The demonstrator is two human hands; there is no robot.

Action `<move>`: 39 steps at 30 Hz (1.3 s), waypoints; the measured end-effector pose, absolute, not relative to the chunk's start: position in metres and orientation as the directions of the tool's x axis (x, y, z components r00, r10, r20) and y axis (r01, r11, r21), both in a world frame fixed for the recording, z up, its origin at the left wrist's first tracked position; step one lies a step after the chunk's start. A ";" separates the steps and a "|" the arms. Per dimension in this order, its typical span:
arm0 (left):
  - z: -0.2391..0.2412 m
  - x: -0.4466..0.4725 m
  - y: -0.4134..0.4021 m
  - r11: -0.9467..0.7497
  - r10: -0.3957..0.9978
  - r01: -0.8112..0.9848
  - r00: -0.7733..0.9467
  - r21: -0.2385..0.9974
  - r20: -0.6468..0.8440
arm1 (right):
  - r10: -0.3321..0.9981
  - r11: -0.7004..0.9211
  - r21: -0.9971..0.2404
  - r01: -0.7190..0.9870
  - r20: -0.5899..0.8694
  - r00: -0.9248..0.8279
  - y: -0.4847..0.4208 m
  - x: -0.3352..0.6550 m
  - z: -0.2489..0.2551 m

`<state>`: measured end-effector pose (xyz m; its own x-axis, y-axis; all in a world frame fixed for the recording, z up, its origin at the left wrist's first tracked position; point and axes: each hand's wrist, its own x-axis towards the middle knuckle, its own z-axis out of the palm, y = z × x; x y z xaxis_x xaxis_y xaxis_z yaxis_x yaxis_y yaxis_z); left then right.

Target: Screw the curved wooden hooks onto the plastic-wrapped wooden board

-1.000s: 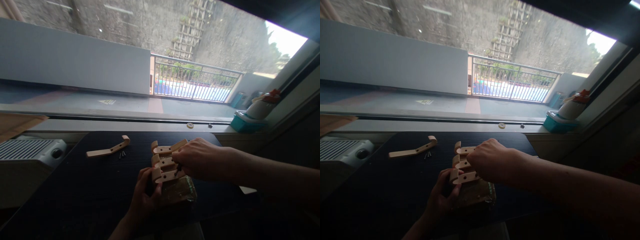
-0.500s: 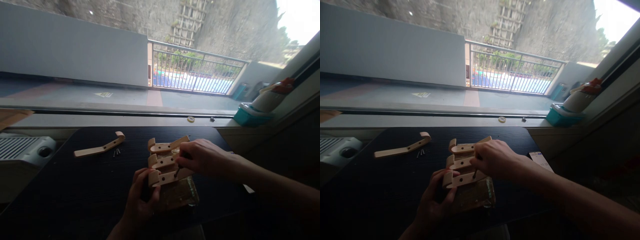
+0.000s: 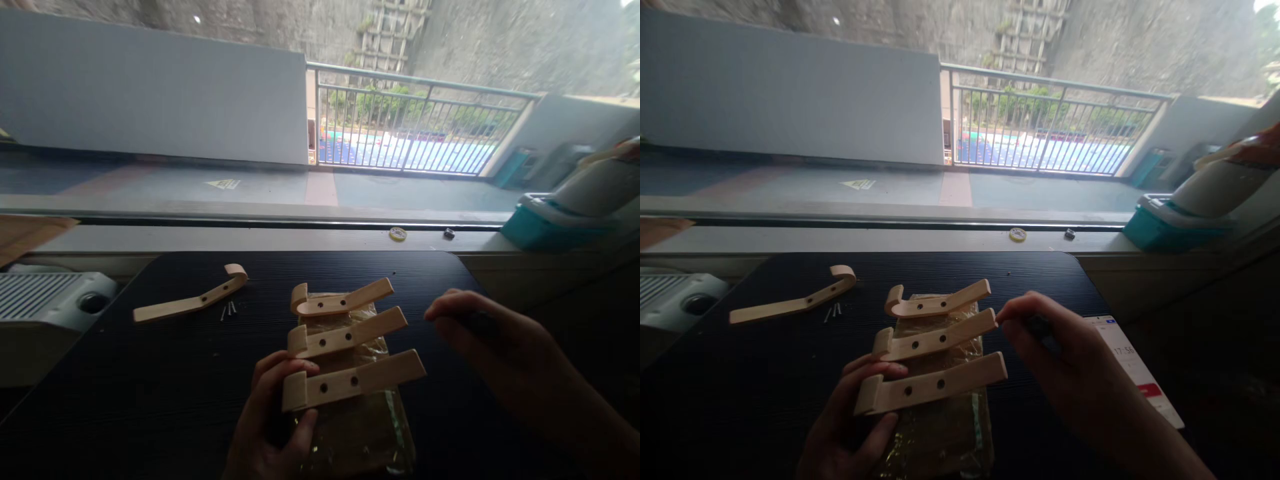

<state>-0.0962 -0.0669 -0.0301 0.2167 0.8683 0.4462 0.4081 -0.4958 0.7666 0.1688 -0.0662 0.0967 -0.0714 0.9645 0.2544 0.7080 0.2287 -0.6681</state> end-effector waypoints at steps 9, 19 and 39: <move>-0.030 -0.096 -0.066 -0.503 0.862 0.464 0.214 0.729 0.459 | 0.955 0.285 -0.688 0.667 0.142 -0.261 -0.073 0.165 0.058; -0.031 -0.095 -0.067 -0.506 0.861 0.453 0.212 0.734 0.463 | 0.969 0.236 -0.702 0.672 0.116 -0.219 -0.084 0.166 0.047; -0.030 -0.095 -0.065 -0.516 0.856 0.365 0.188 0.775 0.482 | 0.980 0.162 -0.706 0.689 0.036 -0.194 -0.086 0.164 0.039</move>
<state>-0.0948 -0.0646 -0.0304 0.1880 0.8558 0.4819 0.3646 -0.5164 0.7748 0.1641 -0.0863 0.0390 -0.1937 0.9804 0.0359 0.6892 0.1620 -0.7062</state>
